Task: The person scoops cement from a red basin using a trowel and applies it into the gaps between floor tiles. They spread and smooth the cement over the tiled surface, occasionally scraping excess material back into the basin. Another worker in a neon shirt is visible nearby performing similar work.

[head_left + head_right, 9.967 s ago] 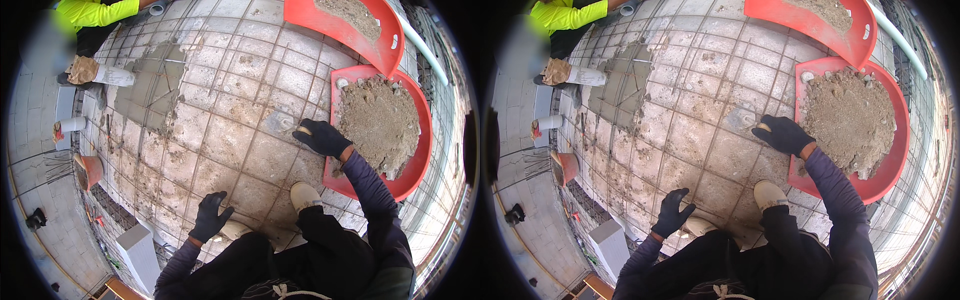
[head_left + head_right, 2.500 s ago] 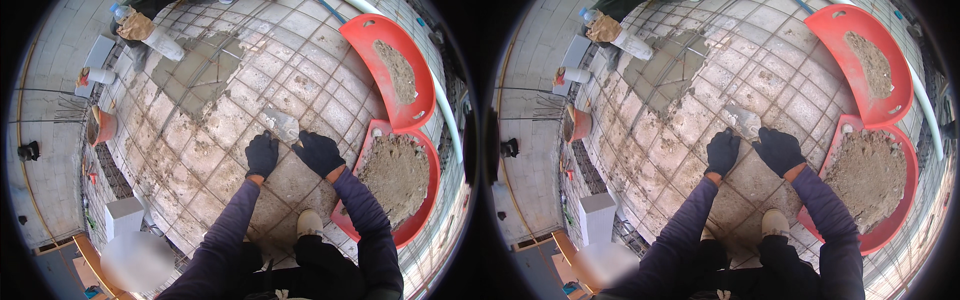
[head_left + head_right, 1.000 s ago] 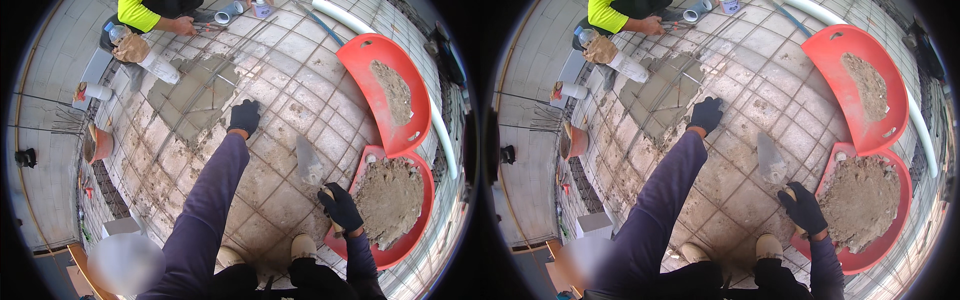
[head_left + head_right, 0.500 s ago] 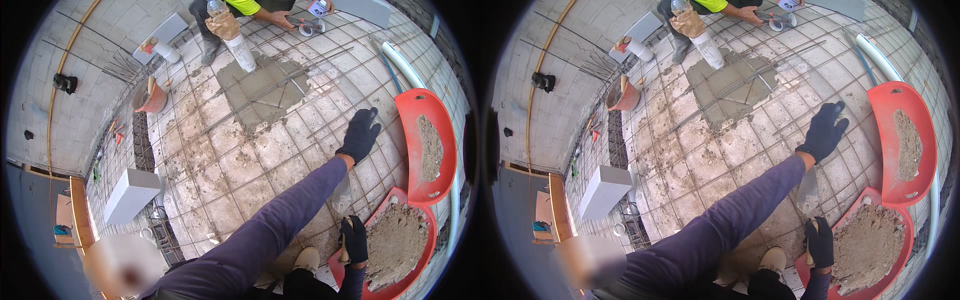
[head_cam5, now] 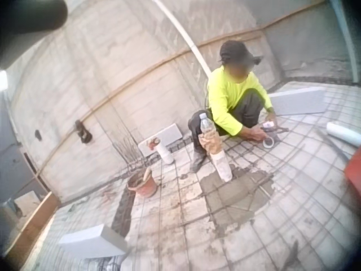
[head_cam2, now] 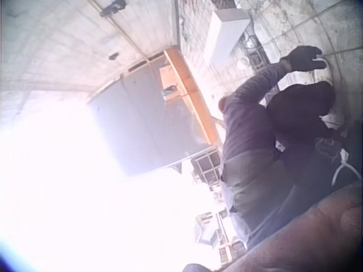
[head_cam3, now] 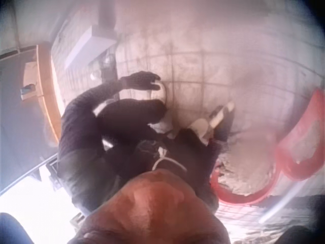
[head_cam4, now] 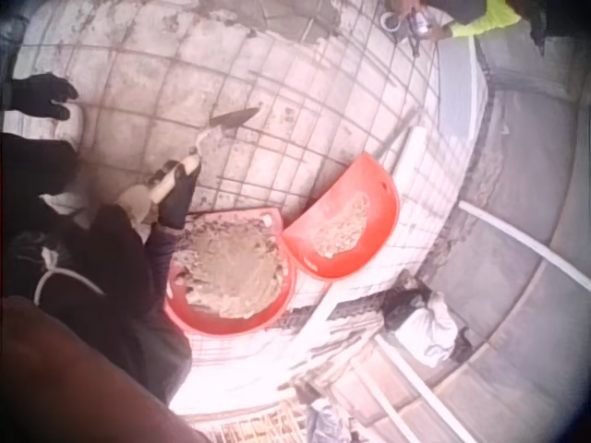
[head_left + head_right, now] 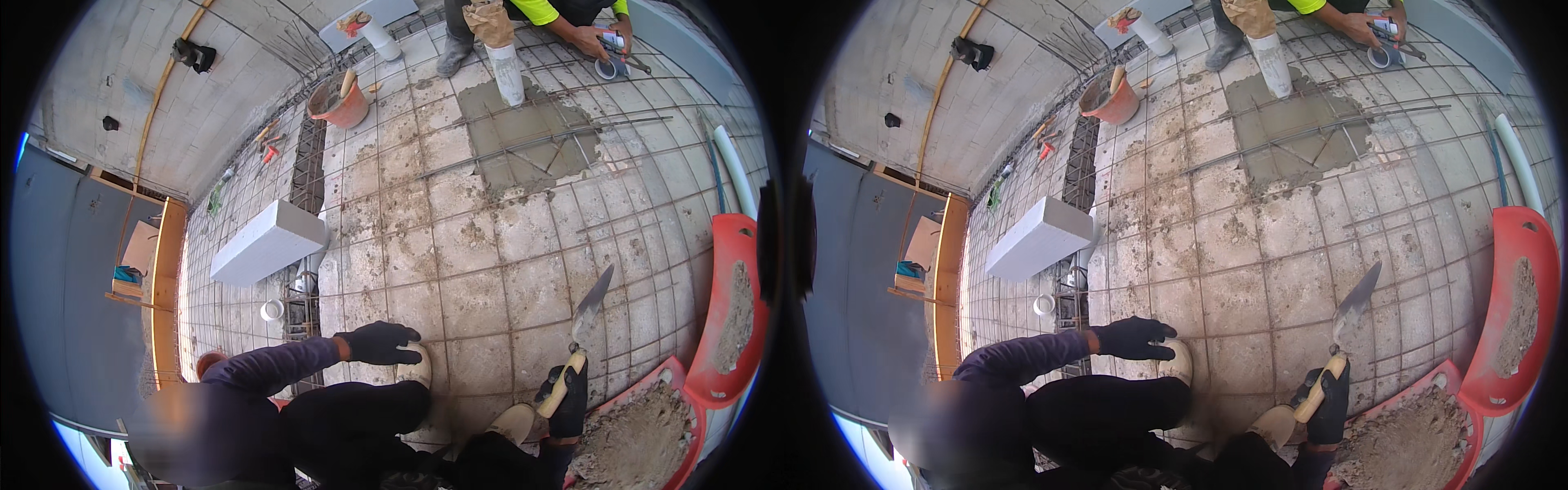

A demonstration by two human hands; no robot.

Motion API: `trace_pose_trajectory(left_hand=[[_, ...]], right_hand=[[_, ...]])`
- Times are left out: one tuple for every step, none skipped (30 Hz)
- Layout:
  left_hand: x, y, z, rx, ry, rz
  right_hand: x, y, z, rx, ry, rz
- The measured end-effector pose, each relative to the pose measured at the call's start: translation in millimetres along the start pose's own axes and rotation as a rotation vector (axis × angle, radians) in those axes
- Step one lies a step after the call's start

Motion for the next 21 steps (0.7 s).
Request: trace_pose_trajectory(left_hand=[[20, -25, 32, -0.118, -0.020, 0.093], [43, -37, 62, -0.166, -0.012, 0.344], [63, -45, 90, -0.203, 0.012, 0.584], [83, -43, 117, -0.189, 0.031, 0.814], [100, -47, 142, -0.241, 0.038, 0.947], [114, -47, 164, -0.298, 0.059, 1.044], [120, -45, 181, -0.335, 0.087, 1.103], [123, -41, 195, -0.358, 0.118, 1.149], [119, -36, 203, -0.370, 0.163, 1.178], [110, -30, 209, -0.362, 0.207, 1.194], [97, -24, 210, -0.342, 0.251, 1.192], [78, -19, 209, -0.315, 0.300, 1.175], [57, -15, 209, -0.278, 0.354, 1.119], [34, -13, 209, -0.258, 0.394, 1.020], [13, -15, 210, -0.268, 0.416, 0.883], [-13, -13, 209, -0.235, 0.457, 0.643], [-23, -17, 199, -0.243, 0.336, 0.595], [-33, -19, 186, -0.238, 0.294, 0.525], [-46, -15, 172, -0.182, 0.293, 0.387], [-58, -14, 159, -0.132, 0.322, 0.419], [-66, -12, 144, -0.100, 0.349, 0.415]], right_hand=[[9, 4, -8, 0.029, -0.038, 0.033], [19, 8, -17, 0.057, -0.078, 0.067], [25, 13, -26, 0.096, -0.078, 0.118], [32, 19, -33, 0.130, -0.069, 0.103], [44, 22, -37, 0.132, -0.129, 0.127], [55, 24, -42, 0.142, -0.163, 0.169], [66, 26, -49, 0.147, -0.196, 0.207], [78, 28, -50, 0.171, -0.249, 0.208], [82, 32, -52, 0.185, -0.240, 0.317], [89, 34, -55, 0.182, -0.261, 0.402], [97, 36, -56, 0.167, -0.292, 0.471], [101, 37, -57, 0.157, -0.298, 0.548], [105, 39, -58, 0.159, -0.305, 0.585], [109, 42, -58, 0.161, -0.319, 0.620], [114, 43, -59, 0.161, -0.335, 0.655], [119, 45, -60, 0.155, -0.354, 0.697], [125, 46, -61, 0.145, -0.368, 0.737], [130, 45, -63, 0.147, -0.363, 0.775], [142, 43, -66, 0.114, -0.408, 0.816], [151, 40, -68, 0.098, -0.426, 0.857], [159, 37, -71, 0.095, -0.438, 0.894]])
Point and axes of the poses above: each hand's wrist, its own z-axis away from the middle knuckle, its own x-axis out of the palm, y = z × x, the point moved 9 cm from there along -z, towards the middle knuckle, and after that the axes turned 2 degrees about y, right-handed, at the moved point
